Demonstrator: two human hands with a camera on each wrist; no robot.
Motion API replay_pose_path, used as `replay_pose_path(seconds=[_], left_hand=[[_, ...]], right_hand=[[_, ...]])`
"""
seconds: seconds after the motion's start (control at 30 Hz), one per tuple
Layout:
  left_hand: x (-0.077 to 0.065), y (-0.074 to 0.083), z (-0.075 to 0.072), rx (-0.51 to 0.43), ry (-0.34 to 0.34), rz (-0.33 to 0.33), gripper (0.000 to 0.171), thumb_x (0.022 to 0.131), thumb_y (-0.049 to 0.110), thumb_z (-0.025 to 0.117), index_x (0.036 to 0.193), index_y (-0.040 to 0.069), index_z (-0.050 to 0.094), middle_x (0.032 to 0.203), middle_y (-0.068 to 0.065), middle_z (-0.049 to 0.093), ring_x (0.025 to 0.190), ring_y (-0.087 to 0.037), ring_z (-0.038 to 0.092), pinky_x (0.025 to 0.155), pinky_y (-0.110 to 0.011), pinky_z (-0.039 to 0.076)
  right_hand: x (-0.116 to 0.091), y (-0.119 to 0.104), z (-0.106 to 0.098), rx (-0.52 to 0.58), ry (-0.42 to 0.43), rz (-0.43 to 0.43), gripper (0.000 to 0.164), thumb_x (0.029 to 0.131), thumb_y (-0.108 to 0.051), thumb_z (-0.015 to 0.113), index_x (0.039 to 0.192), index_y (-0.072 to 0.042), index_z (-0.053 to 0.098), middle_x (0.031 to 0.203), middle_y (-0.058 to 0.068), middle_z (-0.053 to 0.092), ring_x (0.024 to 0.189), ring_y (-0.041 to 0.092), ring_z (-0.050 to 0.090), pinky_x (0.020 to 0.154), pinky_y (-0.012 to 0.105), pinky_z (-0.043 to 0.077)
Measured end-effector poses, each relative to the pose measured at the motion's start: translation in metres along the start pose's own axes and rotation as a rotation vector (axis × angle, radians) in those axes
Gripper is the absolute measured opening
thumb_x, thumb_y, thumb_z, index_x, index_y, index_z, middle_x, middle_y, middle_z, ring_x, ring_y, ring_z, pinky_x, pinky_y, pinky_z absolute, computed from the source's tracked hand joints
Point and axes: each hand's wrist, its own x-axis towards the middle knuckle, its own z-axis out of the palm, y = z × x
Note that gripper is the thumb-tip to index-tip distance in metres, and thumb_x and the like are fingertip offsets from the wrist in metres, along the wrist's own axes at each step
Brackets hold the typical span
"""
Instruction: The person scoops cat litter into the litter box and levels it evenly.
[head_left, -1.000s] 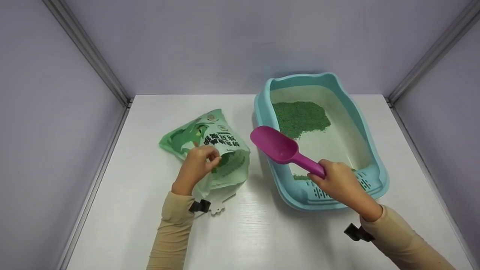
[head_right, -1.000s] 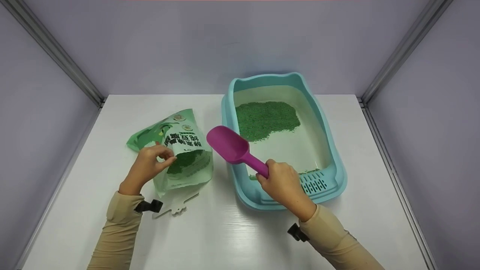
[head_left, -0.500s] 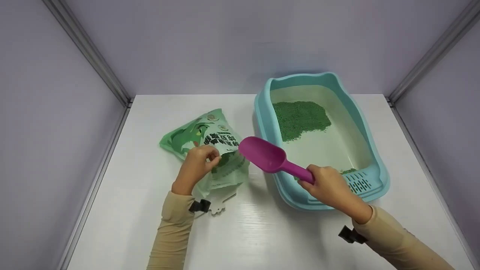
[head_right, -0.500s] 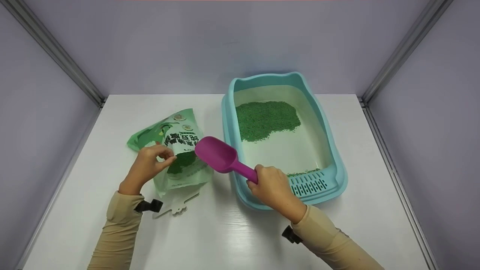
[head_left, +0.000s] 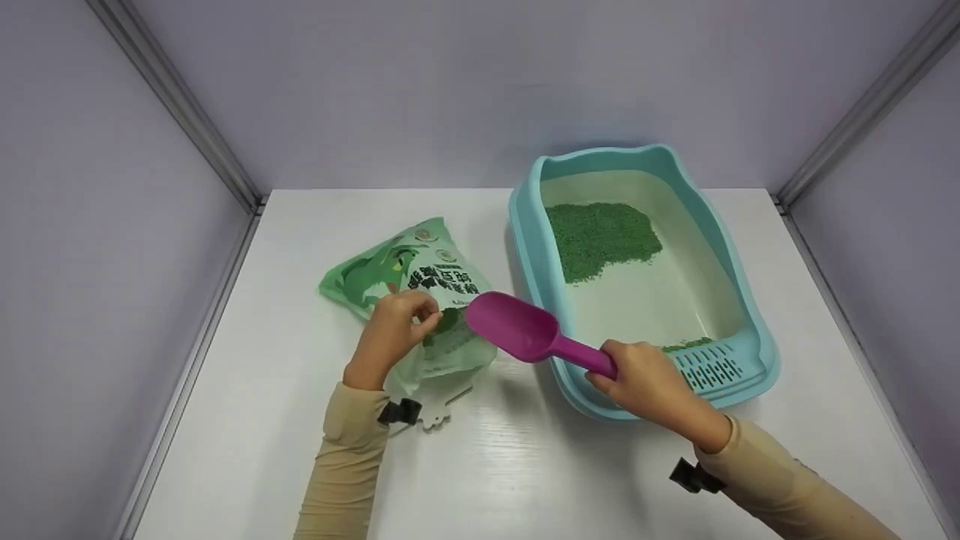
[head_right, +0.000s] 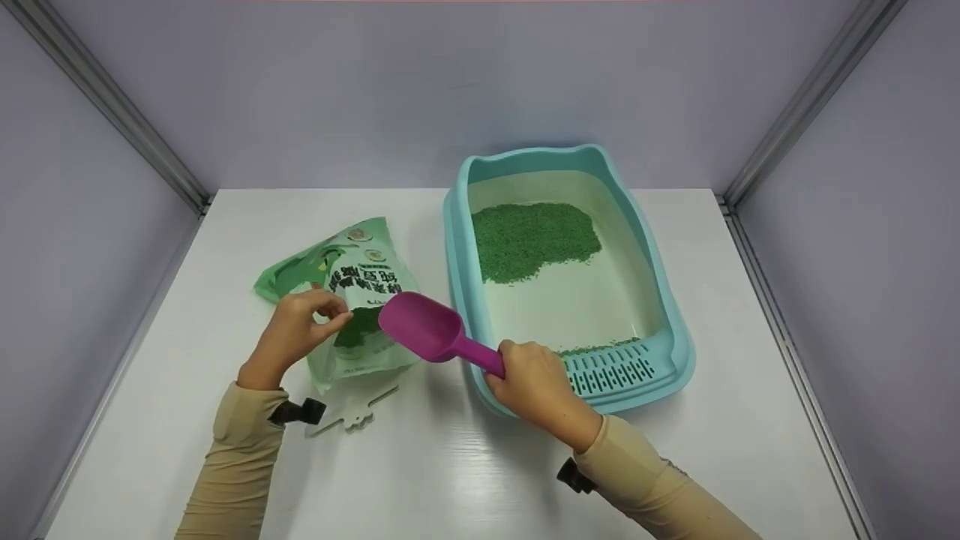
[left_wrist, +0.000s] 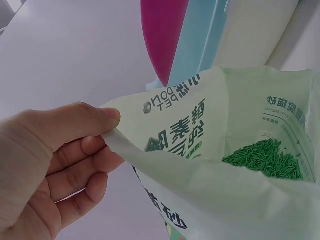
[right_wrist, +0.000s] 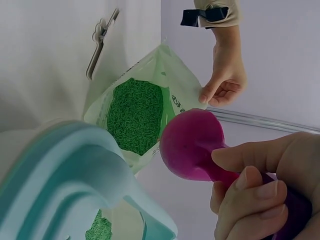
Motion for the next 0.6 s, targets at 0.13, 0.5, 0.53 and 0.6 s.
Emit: replay_pose_path(seconds=[0.13,0.5,0.53,0.6], left_hand=[[0.0,0.0,0.001,0.007,0.004,0.003,0.009,0.084,0.003,0.069,0.076,0.002,0.066,0.075,-0.012,0.069,0.067,-0.021,0.067,0.063,-0.034,0.058],[0.0,0.001,0.001,0.009,0.01,0.007,0.009,0.084,0.002,0.07,0.076,0.002,0.066,0.074,-0.011,0.069,0.066,-0.02,0.067,0.063,-0.034,0.058],[0.0,0.001,0.001,0.002,0.006,0.001,0.009,0.084,0.002,0.069,0.076,0.002,0.066,0.074,-0.012,0.069,0.066,-0.021,0.067,0.064,-0.036,0.058],[0.0,0.001,0.0,-0.008,0.003,-0.004,0.008,0.084,0.002,0.07,0.076,0.001,0.066,0.075,-0.013,0.069,0.067,-0.022,0.067,0.065,-0.038,0.058]], right_hand=[[-0.001,-0.001,0.001,-0.001,-0.001,-0.004,0.018,0.078,-0.01,0.072,0.071,-0.004,0.057,0.054,0.001,0.043,0.051,0.011,0.037,0.047,0.02,0.029],[0.001,-0.005,0.015,0.0,-0.056,0.004,0.021,0.079,-0.012,0.072,0.07,-0.004,0.055,0.055,0.0,0.042,0.052,0.011,0.036,0.048,0.021,0.027],[0.001,-0.005,0.016,0.001,-0.06,0.006,0.021,0.079,-0.012,0.072,0.07,-0.004,0.055,0.055,0.001,0.042,0.052,0.012,0.036,0.048,0.021,0.027],[0.002,-0.006,0.019,0.001,-0.062,0.011,0.021,0.079,-0.012,0.073,0.07,-0.004,0.056,0.055,0.002,0.044,0.053,0.012,0.037,0.048,0.021,0.027]])
